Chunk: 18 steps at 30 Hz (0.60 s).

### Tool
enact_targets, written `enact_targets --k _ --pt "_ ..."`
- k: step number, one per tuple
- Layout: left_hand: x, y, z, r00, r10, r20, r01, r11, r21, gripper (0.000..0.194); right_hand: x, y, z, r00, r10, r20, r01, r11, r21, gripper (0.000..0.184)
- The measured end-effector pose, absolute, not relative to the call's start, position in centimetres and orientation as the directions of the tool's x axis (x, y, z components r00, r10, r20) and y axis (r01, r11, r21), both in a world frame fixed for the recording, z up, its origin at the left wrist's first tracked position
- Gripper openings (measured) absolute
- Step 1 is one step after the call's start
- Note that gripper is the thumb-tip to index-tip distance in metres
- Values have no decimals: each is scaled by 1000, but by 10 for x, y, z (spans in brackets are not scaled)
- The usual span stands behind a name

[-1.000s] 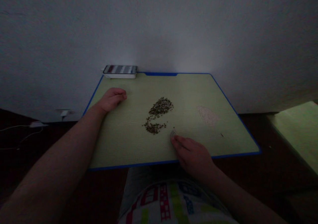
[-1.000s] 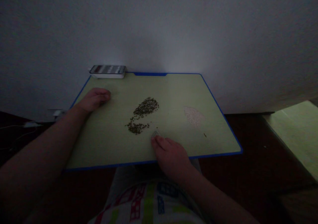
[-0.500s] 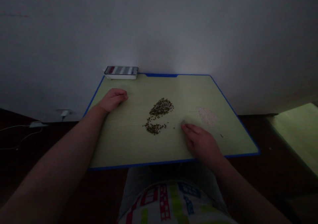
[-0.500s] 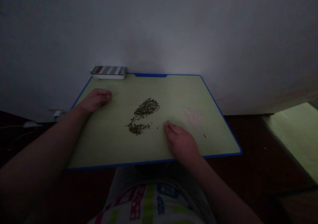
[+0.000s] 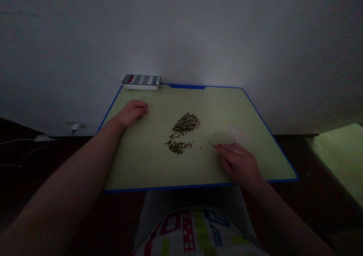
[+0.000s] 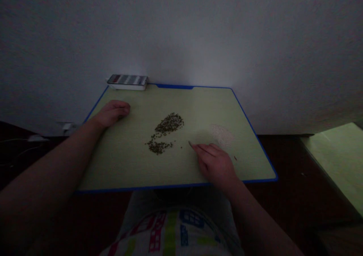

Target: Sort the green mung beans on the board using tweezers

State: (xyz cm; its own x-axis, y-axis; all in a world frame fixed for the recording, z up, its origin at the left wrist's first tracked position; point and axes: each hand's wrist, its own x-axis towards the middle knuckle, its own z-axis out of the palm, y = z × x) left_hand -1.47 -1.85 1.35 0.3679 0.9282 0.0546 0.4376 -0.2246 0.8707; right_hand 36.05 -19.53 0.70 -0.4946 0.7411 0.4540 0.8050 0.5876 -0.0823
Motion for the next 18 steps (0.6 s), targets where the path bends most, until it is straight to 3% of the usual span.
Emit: enact_targets --k 5,14,18 --pt "-14 -20 16 370 928 47 449 -222 865 27 350 -198 8 -639 666 386 682 722 -117 34" --pt "-13 -19 16 369 929 38 445 -213 870 28 335 -215 5 -675 639 369 645 754 -124 36" --pt "-15 -18 14 381 924 47 444 -227 867 28 316 -216 9 -682 671 290 676 730 -100 39"
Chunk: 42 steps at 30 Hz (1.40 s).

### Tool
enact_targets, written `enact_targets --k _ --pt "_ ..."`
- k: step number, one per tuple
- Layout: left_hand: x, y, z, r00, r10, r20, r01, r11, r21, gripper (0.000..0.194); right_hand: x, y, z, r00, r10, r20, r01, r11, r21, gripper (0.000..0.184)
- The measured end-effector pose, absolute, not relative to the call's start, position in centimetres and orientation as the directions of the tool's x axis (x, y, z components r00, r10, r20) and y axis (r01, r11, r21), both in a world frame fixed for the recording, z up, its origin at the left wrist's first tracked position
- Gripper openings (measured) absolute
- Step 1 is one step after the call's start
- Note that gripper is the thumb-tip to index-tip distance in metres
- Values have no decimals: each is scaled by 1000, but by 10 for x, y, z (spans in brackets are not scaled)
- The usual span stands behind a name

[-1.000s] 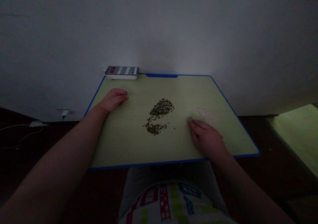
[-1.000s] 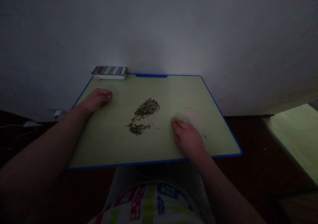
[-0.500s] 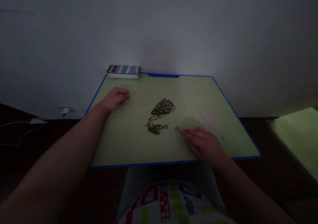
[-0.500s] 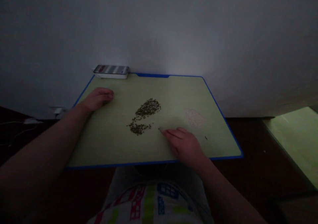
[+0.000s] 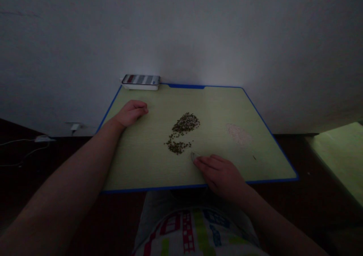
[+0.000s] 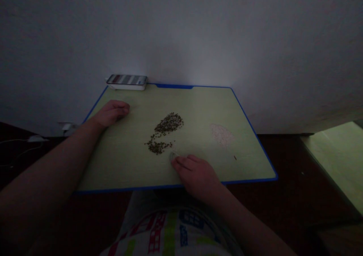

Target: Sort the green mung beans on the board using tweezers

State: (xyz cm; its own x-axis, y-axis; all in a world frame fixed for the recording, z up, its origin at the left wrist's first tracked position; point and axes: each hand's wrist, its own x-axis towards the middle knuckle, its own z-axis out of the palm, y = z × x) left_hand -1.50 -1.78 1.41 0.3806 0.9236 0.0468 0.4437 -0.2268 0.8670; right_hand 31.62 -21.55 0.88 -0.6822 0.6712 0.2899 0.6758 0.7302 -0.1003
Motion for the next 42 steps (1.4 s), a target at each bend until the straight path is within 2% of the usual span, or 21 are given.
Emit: enact_targets --k 5,12,22,25,28,32,38,42 --pt "-16 -18 14 377 924 64 448 -242 861 27 296 -211 13 -651 731 207 731 677 -92 38" --pt "-14 -19 15 375 925 56 442 -232 867 27 305 -203 6 -467 854 229 870 490 -54 38" --pt "-14 -20 16 368 928 52 453 -228 862 28 358 -179 8 -244 934 261 959 273 -79 37" --pt "-14 -21 16 373 927 49 445 -224 867 29 359 -182 8 -233 926 298 959 269 -86 37" --pt "-14 -21 16 371 927 46 437 -218 872 29 345 -192 7 -324 891 318 925 369 -88 36" --pt "-14 -21 17 379 924 49 437 -225 871 28 312 -201 7 -500 840 210 848 524 -75 38" --pt "-13 -21 17 385 922 40 439 -222 871 27 290 -182 15 -436 898 51 892 439 -106 42" --pt "-13 -21 17 387 921 49 435 -229 871 29 301 -177 18 -355 933 53 928 358 -98 40"
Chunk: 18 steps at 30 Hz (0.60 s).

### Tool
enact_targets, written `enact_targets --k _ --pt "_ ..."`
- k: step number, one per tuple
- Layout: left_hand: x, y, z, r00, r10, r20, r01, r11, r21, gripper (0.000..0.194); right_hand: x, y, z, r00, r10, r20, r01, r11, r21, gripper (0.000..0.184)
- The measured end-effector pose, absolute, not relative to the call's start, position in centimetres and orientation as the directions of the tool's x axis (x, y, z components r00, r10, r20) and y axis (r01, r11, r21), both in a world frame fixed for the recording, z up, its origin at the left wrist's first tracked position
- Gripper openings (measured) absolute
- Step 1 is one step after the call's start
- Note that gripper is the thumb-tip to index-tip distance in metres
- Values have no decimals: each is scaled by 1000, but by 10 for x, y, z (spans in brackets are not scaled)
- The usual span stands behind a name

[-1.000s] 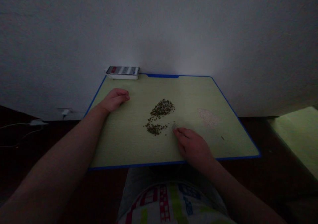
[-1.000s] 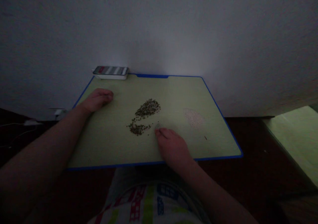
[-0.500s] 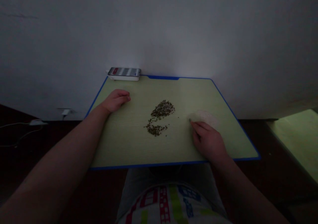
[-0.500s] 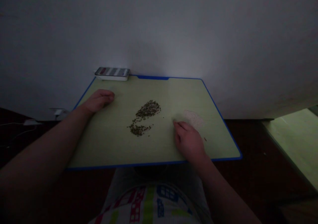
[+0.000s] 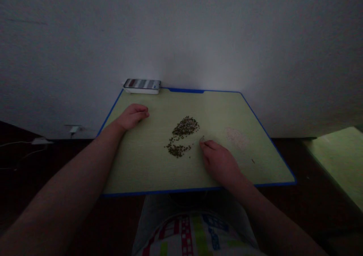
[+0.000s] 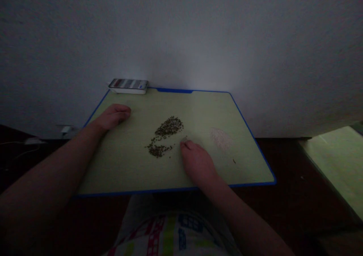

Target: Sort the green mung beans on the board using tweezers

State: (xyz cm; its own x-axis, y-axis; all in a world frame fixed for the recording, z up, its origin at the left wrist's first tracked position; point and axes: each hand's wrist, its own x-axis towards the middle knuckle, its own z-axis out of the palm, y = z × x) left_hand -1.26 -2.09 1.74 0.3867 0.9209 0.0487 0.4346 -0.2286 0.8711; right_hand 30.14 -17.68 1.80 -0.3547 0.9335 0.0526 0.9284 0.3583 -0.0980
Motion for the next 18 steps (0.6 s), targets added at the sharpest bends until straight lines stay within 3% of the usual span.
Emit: enact_targets --k 7,14,18 --pt "-12 -21 16 378 924 50 417 -218 883 29 336 -172 10 -333 918 215 936 349 -39 37" --pt "-11 -22 17 385 922 44 409 -214 887 31 359 -157 11 -239 941 239 968 250 -15 35" --pt "-12 -21 16 385 921 62 404 -228 886 30 358 -163 11 -257 928 269 961 275 -33 39"
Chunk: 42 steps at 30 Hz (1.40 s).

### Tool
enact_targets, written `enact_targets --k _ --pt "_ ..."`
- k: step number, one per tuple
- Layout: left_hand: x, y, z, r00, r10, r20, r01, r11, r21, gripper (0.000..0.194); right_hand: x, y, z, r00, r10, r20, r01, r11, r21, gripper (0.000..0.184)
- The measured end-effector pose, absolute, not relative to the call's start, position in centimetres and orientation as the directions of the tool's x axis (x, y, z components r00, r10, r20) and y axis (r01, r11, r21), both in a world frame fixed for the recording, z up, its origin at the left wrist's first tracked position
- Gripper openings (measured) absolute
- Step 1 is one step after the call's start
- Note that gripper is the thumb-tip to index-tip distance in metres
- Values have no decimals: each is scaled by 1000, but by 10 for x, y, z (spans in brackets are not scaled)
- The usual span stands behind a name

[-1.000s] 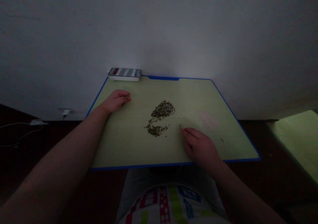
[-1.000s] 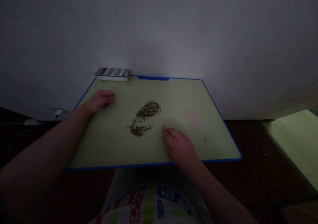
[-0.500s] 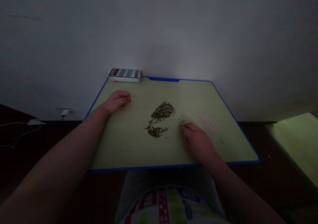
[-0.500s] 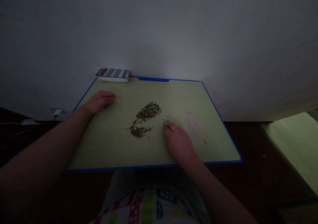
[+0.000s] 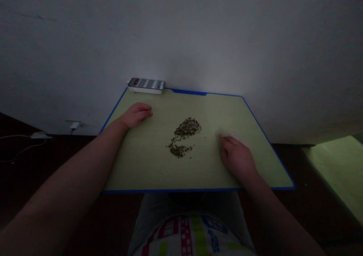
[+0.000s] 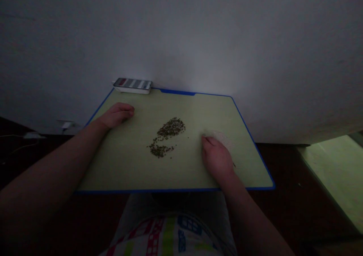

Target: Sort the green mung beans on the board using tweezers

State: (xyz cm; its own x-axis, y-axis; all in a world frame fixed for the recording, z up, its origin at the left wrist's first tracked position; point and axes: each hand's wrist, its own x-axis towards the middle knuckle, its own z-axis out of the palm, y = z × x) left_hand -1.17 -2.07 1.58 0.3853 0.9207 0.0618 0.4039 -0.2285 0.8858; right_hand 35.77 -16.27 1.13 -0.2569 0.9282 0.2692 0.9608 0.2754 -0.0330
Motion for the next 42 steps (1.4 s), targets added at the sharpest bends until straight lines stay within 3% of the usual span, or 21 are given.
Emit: enact_targets --k 7,13,24,35,42 --pt "-13 -20 14 397 915 72 408 -246 879 31 347 -154 19 -390 882 266 862 451 -232 36" --pt "-13 -20 14 400 912 91 422 -271 865 31 347 -161 15 -569 790 230 756 612 -233 40" --pt "-14 -19 13 396 916 65 403 -237 884 30 325 -192 18 -649 721 240 667 692 -275 39" --pt "-13 -20 14 391 918 59 403 -229 886 32 293 -191 20 -534 836 128 813 549 -196 43" --pt "-13 -19 14 387 920 70 418 -242 875 31 310 -195 17 -390 905 169 888 419 -191 40"
